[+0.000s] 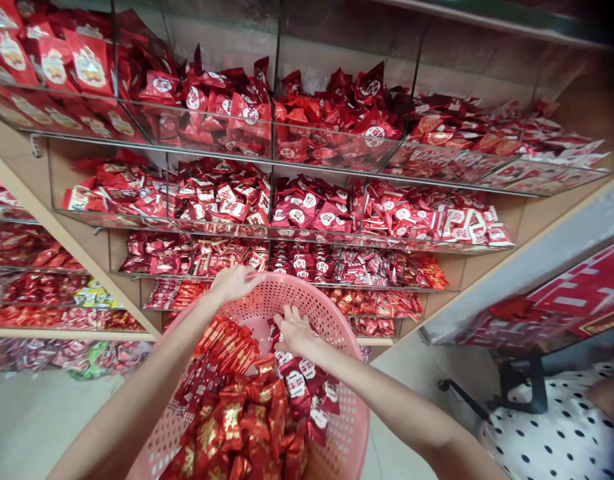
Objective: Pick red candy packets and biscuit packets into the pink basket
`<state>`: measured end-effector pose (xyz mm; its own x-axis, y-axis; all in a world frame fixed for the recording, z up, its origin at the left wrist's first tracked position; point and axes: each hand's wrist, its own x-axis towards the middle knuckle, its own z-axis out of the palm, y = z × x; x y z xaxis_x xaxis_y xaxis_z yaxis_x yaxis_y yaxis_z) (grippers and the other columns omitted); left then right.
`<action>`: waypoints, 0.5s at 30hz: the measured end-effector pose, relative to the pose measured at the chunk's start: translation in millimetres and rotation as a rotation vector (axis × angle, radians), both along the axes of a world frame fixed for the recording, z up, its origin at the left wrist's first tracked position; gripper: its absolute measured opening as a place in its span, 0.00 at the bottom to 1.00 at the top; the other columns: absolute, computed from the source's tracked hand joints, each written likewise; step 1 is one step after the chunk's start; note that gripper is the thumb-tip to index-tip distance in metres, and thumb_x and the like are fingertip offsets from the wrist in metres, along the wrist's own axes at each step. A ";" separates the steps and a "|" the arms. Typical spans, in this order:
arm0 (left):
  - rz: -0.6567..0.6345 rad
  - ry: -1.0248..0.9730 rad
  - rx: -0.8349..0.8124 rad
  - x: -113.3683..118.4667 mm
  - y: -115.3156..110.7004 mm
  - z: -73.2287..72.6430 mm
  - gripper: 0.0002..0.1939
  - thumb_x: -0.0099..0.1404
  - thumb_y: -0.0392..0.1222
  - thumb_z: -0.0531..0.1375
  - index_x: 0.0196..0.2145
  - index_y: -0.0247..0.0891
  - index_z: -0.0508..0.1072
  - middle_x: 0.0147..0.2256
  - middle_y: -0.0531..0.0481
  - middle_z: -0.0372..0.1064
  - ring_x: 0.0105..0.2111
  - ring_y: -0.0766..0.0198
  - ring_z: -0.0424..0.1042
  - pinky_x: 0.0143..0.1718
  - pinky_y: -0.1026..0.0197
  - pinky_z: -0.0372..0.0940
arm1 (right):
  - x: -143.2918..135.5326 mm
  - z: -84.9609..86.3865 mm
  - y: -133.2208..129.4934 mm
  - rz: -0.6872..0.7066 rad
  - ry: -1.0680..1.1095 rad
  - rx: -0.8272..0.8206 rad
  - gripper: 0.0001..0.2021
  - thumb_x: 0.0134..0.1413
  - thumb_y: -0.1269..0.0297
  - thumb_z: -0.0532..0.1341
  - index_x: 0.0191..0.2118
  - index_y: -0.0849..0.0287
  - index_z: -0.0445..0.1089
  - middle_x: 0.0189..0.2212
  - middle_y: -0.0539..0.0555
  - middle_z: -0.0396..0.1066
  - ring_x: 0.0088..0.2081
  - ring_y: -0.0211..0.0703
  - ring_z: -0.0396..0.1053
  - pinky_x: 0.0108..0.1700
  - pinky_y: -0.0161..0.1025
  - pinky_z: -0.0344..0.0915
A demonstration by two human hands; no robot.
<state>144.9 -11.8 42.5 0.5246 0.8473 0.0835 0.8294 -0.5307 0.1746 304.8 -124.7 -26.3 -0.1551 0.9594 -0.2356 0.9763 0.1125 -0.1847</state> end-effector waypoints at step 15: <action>0.004 -0.014 0.003 -2.3 -3.7 5.2 0.32 0.59 0.67 0.39 0.36 0.41 0.71 0.29 0.45 0.71 0.33 0.54 0.70 0.31 0.60 0.59 | 5.5 13.9 6.7 0.019 0.138 0.114 0.27 0.45 0.63 0.60 0.53 0.55 0.54 0.49 0.58 0.56 0.48 0.49 0.60 0.45 0.45 0.59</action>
<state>142.6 -15.5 47.7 0.5199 0.8491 0.0932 0.8290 -0.5278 0.1849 310.3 -118.0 -12.3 -0.1972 0.9752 -0.1008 0.9402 0.1589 -0.3014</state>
